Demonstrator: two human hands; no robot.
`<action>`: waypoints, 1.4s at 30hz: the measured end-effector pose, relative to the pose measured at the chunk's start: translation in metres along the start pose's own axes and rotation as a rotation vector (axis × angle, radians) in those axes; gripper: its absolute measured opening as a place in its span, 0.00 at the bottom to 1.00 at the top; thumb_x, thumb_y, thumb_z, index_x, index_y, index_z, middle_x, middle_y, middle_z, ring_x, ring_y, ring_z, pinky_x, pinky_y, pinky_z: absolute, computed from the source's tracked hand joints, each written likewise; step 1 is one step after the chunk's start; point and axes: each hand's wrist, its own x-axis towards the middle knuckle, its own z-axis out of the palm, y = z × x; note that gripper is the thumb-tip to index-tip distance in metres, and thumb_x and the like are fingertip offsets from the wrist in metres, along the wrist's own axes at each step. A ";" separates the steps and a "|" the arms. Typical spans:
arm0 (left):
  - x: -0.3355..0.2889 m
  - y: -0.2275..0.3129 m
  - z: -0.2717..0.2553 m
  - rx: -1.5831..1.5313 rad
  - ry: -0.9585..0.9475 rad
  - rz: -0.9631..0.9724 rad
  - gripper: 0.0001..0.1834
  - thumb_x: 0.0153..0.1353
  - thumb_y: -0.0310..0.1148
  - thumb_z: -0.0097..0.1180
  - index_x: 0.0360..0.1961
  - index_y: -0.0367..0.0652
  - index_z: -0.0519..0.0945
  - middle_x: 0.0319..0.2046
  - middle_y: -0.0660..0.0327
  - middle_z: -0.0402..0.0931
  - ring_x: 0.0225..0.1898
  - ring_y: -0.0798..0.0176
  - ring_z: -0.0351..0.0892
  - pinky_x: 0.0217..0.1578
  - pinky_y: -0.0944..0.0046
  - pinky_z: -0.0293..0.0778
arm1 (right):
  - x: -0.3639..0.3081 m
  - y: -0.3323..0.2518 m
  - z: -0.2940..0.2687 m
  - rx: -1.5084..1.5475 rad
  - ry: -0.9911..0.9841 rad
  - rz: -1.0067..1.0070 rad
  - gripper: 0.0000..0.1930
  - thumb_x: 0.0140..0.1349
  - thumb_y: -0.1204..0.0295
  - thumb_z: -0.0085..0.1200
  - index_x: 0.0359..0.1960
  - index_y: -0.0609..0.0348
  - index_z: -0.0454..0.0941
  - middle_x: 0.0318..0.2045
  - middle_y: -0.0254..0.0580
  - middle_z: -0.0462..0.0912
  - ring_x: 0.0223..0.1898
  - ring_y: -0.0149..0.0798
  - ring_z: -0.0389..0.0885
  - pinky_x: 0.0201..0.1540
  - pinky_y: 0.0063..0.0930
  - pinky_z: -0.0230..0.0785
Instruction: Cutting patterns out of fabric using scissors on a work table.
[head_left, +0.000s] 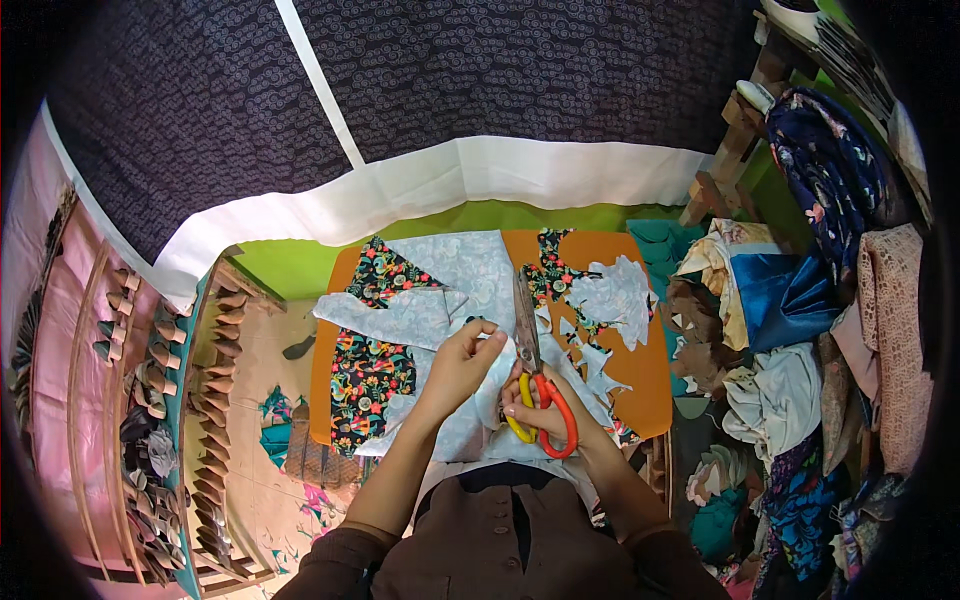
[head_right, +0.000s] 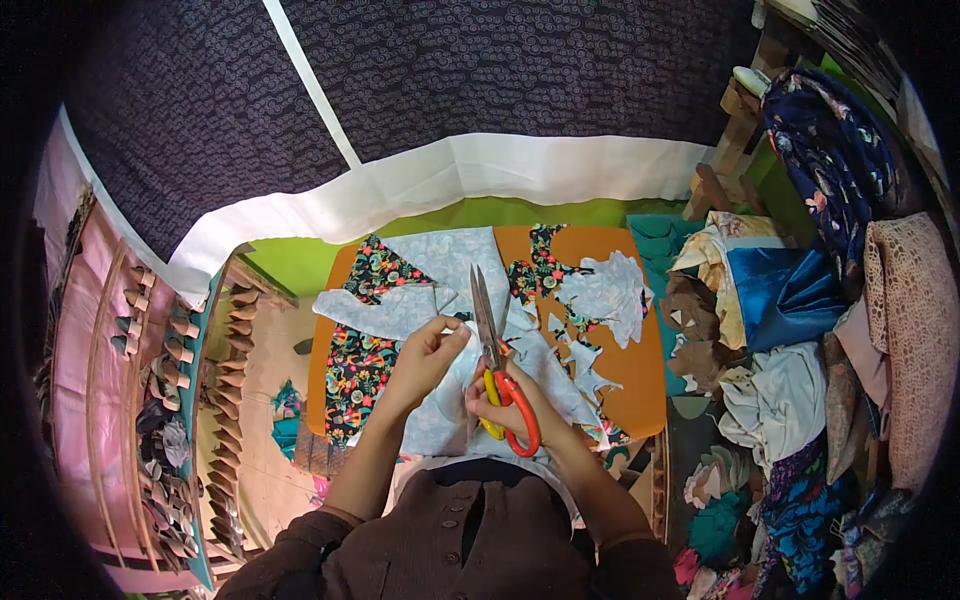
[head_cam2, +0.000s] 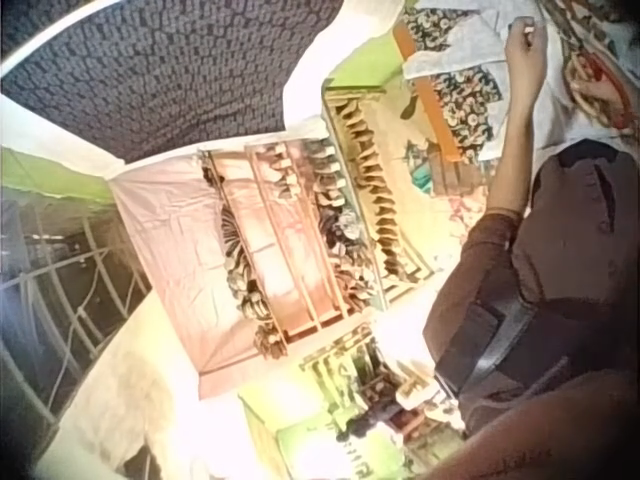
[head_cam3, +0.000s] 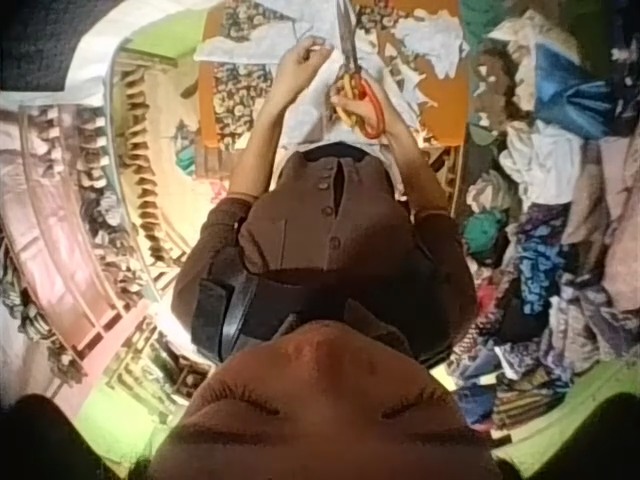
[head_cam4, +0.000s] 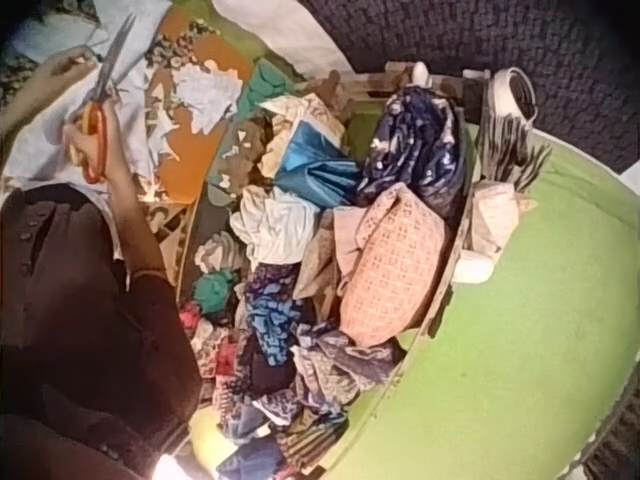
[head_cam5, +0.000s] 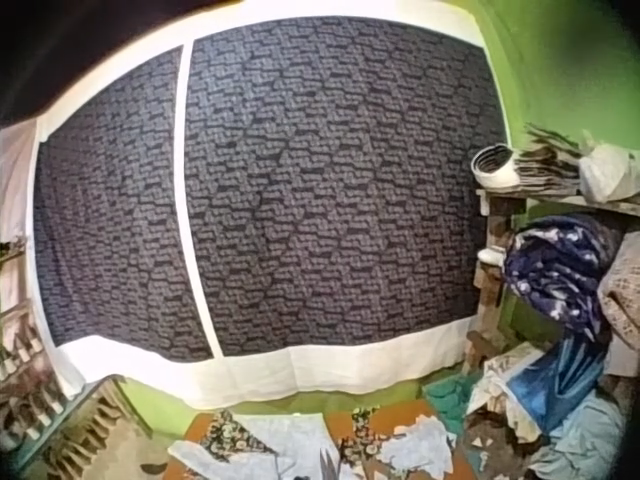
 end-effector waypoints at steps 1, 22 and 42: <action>0.001 0.000 0.000 -0.038 -0.005 -0.041 0.11 0.59 0.35 0.48 0.33 0.37 0.73 0.17 0.65 0.70 0.20 0.77 0.65 0.20 0.74 0.61 | 0.000 -0.003 0.003 0.007 0.043 0.030 0.21 0.49 0.77 0.57 0.43 0.59 0.62 0.29 0.35 0.71 0.33 0.26 0.71 0.33 0.19 0.66; -0.014 -0.023 0.013 -0.076 -0.162 -0.083 0.11 0.56 0.35 0.53 0.31 0.37 0.73 0.16 0.70 0.64 0.21 0.78 0.60 0.21 0.75 0.58 | 0.011 0.006 -0.015 -0.021 0.495 -0.142 0.16 0.55 0.77 0.49 0.45 0.58 0.59 0.24 0.36 0.71 0.18 0.25 0.68 0.19 0.18 0.62; -0.007 -0.001 0.003 -0.541 -0.074 -0.198 0.14 0.53 0.25 0.43 0.42 0.40 0.70 0.28 0.67 0.73 0.25 0.77 0.66 0.26 0.77 0.61 | -0.025 0.005 -0.045 -0.763 0.360 0.184 0.26 0.55 0.60 0.51 0.50 0.64 0.62 0.32 0.48 0.73 0.35 0.41 0.74 0.37 0.33 0.65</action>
